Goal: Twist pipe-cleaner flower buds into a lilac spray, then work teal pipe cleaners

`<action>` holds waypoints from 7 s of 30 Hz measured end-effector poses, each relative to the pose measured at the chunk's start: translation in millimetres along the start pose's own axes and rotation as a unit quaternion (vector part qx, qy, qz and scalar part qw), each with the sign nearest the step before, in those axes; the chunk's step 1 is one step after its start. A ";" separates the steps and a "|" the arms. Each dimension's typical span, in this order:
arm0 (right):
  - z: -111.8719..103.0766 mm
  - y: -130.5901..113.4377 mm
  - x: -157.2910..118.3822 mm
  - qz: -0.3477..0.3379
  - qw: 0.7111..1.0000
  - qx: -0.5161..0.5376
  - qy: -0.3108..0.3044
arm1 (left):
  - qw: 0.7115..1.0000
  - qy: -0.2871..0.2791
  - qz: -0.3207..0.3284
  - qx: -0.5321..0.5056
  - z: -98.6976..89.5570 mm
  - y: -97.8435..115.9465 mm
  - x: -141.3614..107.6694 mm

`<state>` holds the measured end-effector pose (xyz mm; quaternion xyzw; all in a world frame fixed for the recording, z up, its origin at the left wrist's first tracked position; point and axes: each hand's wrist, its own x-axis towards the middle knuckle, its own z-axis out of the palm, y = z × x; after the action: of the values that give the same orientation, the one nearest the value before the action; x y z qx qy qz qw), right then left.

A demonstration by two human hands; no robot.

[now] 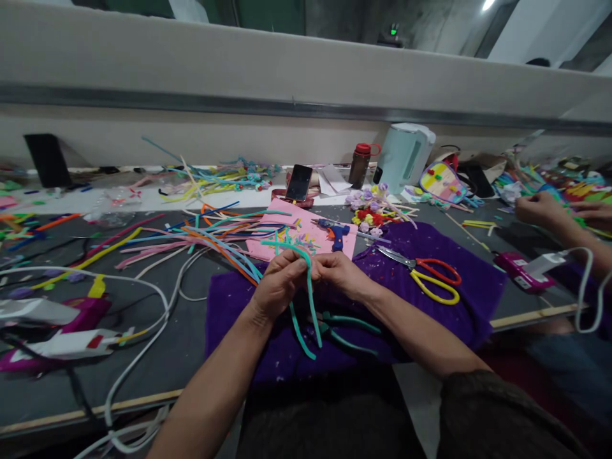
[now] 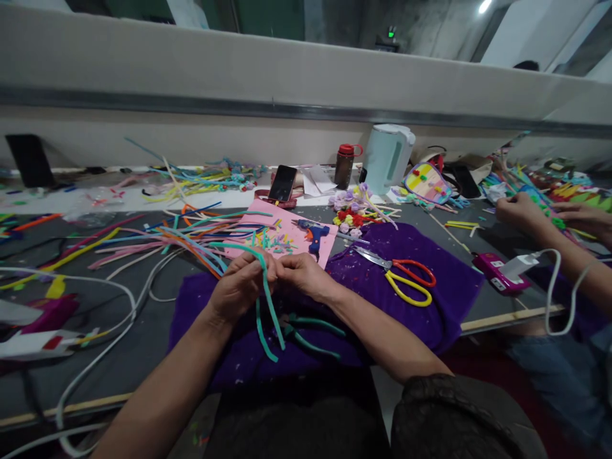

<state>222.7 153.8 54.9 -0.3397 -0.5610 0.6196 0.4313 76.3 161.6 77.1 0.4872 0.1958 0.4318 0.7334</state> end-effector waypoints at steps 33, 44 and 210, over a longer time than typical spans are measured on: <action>-53.6 -32.7 3.4 -0.161 0.923 -0.018 0.350 | 0.985 0.154 -0.048 0.062 -17.7 -6.0 13.4; -23.6 -15.5 2.7 -0.039 0.988 -0.061 0.134 | 0.988 0.103 -0.100 0.063 -10.0 -9.1 8.9; -3.5 -8.9 -0.7 -0.183 0.961 -0.117 0.172 | 0.984 0.089 -0.113 0.106 -3.1 -9.3 4.3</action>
<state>227.4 154.5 63.2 -0.3806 -0.5994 0.3927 0.5846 80.6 165.3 68.0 0.4965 0.3583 0.3648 0.7014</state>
